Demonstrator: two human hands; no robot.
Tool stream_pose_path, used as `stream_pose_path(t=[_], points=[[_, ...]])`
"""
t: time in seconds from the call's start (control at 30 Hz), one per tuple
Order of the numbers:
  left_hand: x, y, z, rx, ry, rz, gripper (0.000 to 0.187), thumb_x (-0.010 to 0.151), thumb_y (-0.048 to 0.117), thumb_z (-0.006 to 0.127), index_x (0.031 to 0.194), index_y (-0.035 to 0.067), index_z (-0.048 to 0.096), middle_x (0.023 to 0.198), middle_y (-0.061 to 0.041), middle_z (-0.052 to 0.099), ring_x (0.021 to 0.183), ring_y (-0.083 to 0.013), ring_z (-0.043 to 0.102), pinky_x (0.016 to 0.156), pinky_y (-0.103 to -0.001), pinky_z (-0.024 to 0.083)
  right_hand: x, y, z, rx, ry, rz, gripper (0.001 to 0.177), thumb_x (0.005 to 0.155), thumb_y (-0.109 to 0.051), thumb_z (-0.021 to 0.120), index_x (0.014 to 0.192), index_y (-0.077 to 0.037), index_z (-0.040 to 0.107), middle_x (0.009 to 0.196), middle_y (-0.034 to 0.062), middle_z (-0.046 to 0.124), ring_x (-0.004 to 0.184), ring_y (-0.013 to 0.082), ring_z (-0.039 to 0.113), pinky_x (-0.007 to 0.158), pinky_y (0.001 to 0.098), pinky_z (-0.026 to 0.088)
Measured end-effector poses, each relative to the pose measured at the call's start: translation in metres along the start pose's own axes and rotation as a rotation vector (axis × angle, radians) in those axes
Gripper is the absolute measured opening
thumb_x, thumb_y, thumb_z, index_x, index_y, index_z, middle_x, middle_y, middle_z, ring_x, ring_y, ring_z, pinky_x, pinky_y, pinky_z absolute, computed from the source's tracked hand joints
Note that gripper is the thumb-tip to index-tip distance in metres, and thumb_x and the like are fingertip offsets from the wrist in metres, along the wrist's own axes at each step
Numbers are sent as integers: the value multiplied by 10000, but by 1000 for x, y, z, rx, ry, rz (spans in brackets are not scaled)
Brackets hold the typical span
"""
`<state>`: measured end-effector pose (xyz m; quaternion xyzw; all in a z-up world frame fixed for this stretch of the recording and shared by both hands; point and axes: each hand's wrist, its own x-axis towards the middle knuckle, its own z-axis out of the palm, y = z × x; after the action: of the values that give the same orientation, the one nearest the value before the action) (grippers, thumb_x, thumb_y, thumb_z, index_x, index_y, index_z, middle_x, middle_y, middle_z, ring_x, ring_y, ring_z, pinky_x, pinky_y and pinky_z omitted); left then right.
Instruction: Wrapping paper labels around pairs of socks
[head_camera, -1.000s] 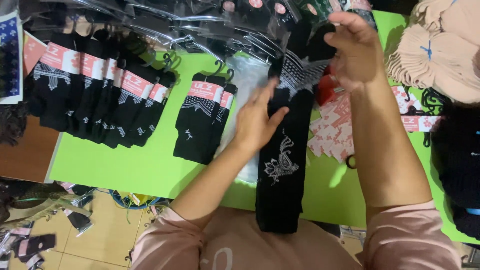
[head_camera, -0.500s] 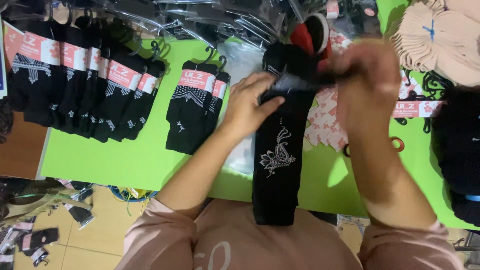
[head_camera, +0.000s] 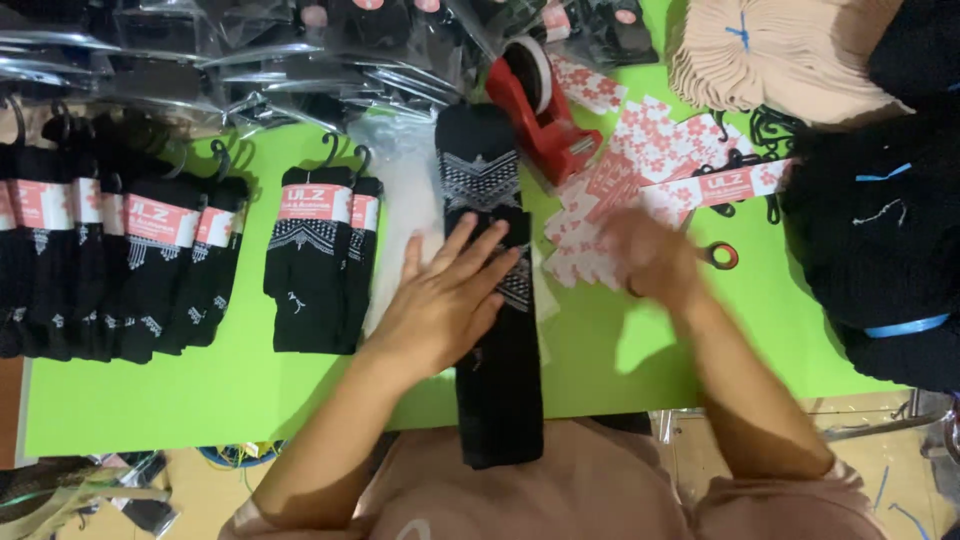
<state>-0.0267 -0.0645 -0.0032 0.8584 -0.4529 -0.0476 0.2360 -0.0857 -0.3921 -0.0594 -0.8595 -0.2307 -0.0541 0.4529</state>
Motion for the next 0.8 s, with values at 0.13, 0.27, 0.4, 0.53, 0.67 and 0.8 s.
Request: stream_pose_path(t=[0.13,0.27,0.4,0.53,0.67,0.8], points=[[-6,0,-8,-93,17,18,499,1031,251,554,1523,193,491,1682,-30,304,1575,-335,168,1129,-753,143,-18,125,-98,-686,457,384,286,999,-94,528,1152,-112,769,1068,196,704,1014,445,661,928,510,499],[-6,1,-5,-153,147,92,397,1002,198,637,1387,102,630,1566,-85,503,1530,-354,325,1135,-697,247,-6,172,-121,-1140,449,645,170,973,-295,702,1045,-163,781,944,202,713,771,454,695,631,549,561],[-11,0,0,-136,232,91,304,1002,193,653,1293,119,691,1457,-62,618,1462,-327,460,1140,-659,277,2,196,-124,-1127,458,767,249,944,-397,746,1011,-176,838,982,178,695,814,433,705,631,560,583],[-19,-2,4,-213,401,148,143,979,157,714,1111,103,723,1252,-60,717,1331,-321,609,1183,-531,277,17,176,-131,-945,306,1052,335,889,-319,635,1095,-125,815,1121,230,718,1027,483,678,833,570,564],[-18,-5,2,-410,507,182,51,1016,138,649,1026,89,657,1041,-53,725,1184,-327,692,1055,-486,420,19,165,-137,117,895,1219,141,792,-162,764,856,-246,670,748,-22,654,578,111,615,378,427,474],[-13,-9,-8,-545,611,152,105,982,75,685,1071,22,700,1035,-125,750,1009,-276,749,947,-452,542,-20,206,-176,221,826,1244,36,847,-316,754,865,-337,730,801,-140,718,596,16,625,453,282,437]])
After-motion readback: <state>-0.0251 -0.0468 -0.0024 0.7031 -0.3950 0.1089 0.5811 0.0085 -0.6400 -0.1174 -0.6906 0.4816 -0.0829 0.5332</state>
